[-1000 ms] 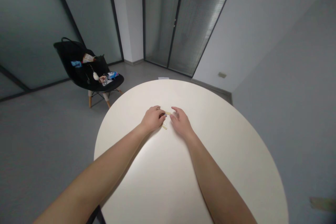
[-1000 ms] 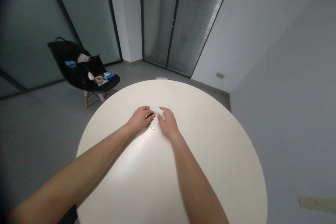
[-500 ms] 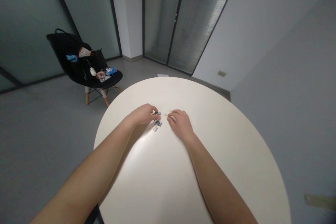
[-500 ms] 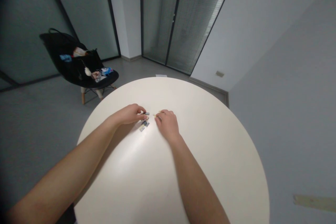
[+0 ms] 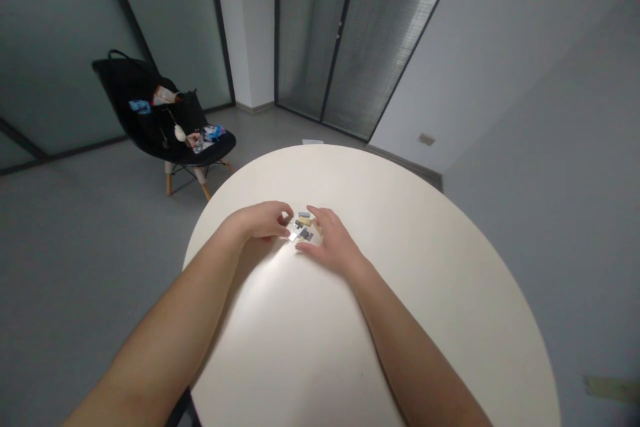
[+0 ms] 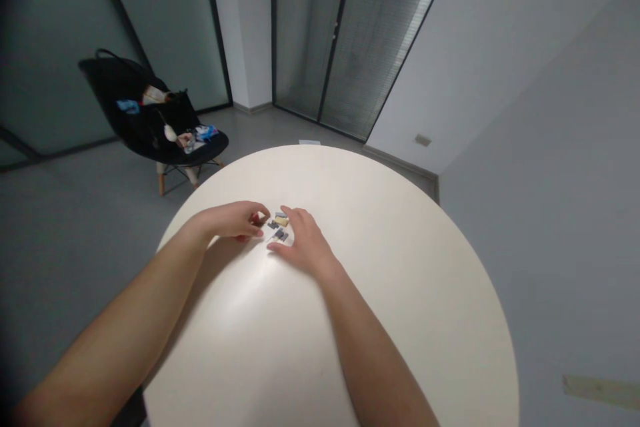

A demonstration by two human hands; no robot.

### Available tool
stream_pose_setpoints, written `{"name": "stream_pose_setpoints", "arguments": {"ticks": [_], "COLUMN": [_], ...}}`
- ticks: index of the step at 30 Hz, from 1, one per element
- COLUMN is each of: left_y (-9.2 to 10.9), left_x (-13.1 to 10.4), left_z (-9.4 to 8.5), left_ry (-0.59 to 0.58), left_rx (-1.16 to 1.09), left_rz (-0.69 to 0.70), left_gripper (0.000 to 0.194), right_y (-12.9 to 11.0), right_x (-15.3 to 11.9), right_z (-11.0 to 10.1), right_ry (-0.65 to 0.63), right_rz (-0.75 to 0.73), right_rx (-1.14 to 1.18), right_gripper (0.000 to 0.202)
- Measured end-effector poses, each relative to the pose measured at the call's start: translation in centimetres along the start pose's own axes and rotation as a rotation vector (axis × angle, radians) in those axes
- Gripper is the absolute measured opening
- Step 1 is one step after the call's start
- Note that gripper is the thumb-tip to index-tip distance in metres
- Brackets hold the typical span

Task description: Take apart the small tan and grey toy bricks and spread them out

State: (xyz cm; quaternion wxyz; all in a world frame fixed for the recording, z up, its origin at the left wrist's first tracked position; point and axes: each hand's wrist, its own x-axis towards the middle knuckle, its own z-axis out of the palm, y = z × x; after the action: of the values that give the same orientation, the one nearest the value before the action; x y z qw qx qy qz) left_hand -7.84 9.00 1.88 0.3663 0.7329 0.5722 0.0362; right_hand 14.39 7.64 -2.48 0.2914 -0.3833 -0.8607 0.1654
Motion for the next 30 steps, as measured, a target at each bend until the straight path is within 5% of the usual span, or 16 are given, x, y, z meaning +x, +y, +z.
{"name": "stream_pose_setpoints", "arguments": {"ticks": [6,13,18,22,25,30], "left_y": [1.5,0.4,-0.3,0.3,1.1,2.0], "left_x": [0.7,2.4,2.9,3.1,3.5,4.2], "left_z": [1.4,1.6,2.3,3.5,4.5,5.7], "left_ry": [0.078,0.379,0.257,0.216,0.273,0.305], "left_rx": [-0.084,-0.045,0.181,0.279,0.299,0.272], "left_rz": [0.295,0.433,0.438,0.387,0.405,0.498], "left_gripper": [0.049,0.033,0.081,0.074,0.080,0.110], "right_y": [0.0,1.1,1.8,1.9,2.1,2.7], "right_x": [-0.1,0.2,0.3,0.1,0.0,0.8], "right_z": [0.1,-0.2,-0.6,-1.5,-2.1,-2.0], "right_ry": [-0.016,-0.018,0.147,0.284,0.220,0.130], "right_rz": [0.078,0.099,0.169,0.371,0.523,0.443], "right_rx": [-0.242,-0.301,-0.309,-0.384,-0.402,-0.166], "right_gripper": [0.103,0.037,0.029,0.032,0.031,0.029]}}
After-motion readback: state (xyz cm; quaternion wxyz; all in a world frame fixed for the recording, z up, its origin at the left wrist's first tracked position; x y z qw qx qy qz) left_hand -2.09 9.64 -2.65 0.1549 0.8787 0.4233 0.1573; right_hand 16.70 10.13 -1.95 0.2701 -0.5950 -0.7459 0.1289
